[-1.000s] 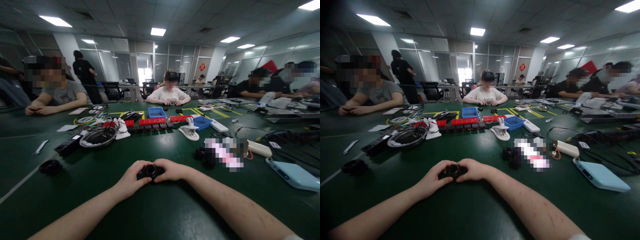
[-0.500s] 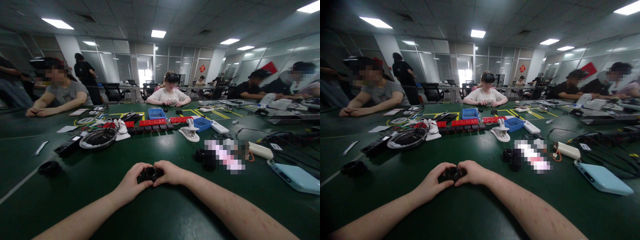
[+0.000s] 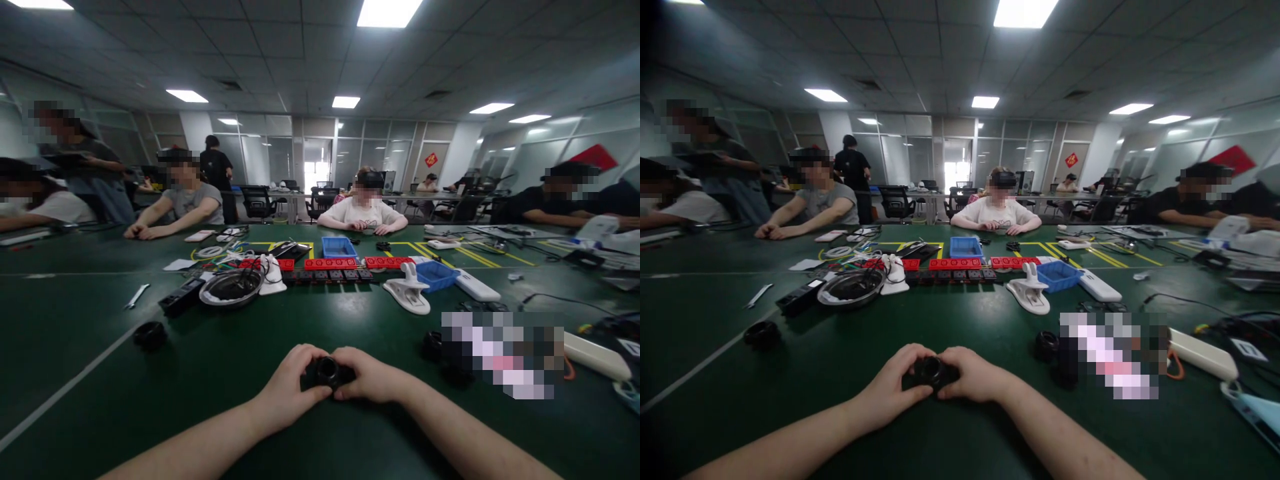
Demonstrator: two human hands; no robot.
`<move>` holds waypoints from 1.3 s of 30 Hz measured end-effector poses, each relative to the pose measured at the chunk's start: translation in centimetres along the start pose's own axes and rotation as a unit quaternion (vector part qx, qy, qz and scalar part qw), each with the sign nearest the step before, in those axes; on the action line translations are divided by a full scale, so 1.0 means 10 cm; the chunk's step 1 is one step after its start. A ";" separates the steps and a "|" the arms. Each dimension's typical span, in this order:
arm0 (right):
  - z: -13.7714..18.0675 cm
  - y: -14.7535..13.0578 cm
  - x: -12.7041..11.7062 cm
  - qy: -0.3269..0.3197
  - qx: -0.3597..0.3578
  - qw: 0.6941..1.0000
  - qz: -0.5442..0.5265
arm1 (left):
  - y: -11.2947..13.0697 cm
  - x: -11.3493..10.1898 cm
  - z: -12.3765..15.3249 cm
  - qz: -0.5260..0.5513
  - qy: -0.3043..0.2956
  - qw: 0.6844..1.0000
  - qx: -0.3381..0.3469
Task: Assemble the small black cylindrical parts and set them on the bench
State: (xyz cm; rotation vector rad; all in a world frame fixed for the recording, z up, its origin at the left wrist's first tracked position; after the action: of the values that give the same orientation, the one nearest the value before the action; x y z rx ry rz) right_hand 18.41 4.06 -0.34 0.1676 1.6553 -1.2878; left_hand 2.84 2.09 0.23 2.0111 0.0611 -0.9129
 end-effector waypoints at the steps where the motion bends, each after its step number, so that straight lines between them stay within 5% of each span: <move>1: -0.01 0.01 0.00 -0.004 0.002 1.000 -0.011 | 0.00 0.00 0.00 -0.002 -0.001 1.000 0.002; 6: -0.02 0.04 0.08 0.021 0.062 0.997 -0.043 | -0.01 0.01 0.01 -0.003 -0.001 1.000 0.007; 10: 0.00 -0.01 0.17 0.124 0.130 0.981 0.068 | -0.04 0.00 0.02 -0.006 0.021 1.000 -0.004; 13: 0.01 -0.08 0.18 0.153 0.107 0.978 0.095 | -0.05 -0.01 0.02 0.002 0.024 1.000 -0.008; 21: 0.02 -0.02 0.00 -0.037 -0.021 0.999 0.007 | 0.01 -0.01 0.01 0.029 -0.039 0.999 0.013; 30: 0.01 0.02 0.00 -0.031 -0.053 0.998 0.018 | -0.01 0.02 0.00 0.020 -0.035 0.999 0.008; 39: 0.05 -0.10 0.15 0.133 0.086 0.977 0.146 | -0.04 0.04 0.03 -0.029 0.031 0.998 -0.040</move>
State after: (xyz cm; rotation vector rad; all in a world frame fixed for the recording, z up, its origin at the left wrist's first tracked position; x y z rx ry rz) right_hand 17.30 2.55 -0.79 0.6887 1.6637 -1.2186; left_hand 2.79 2.02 -0.43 1.9717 0.1881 -0.8720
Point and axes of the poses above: each hand's wrist, its own z-axis away from the middle knuckle, its own x-axis out of the palm, y = z × x, the point moved 3 cm from there along -z, towards the middle knuckle, and after that the axes turned 9 degrees about x, right-handed, at the moved point
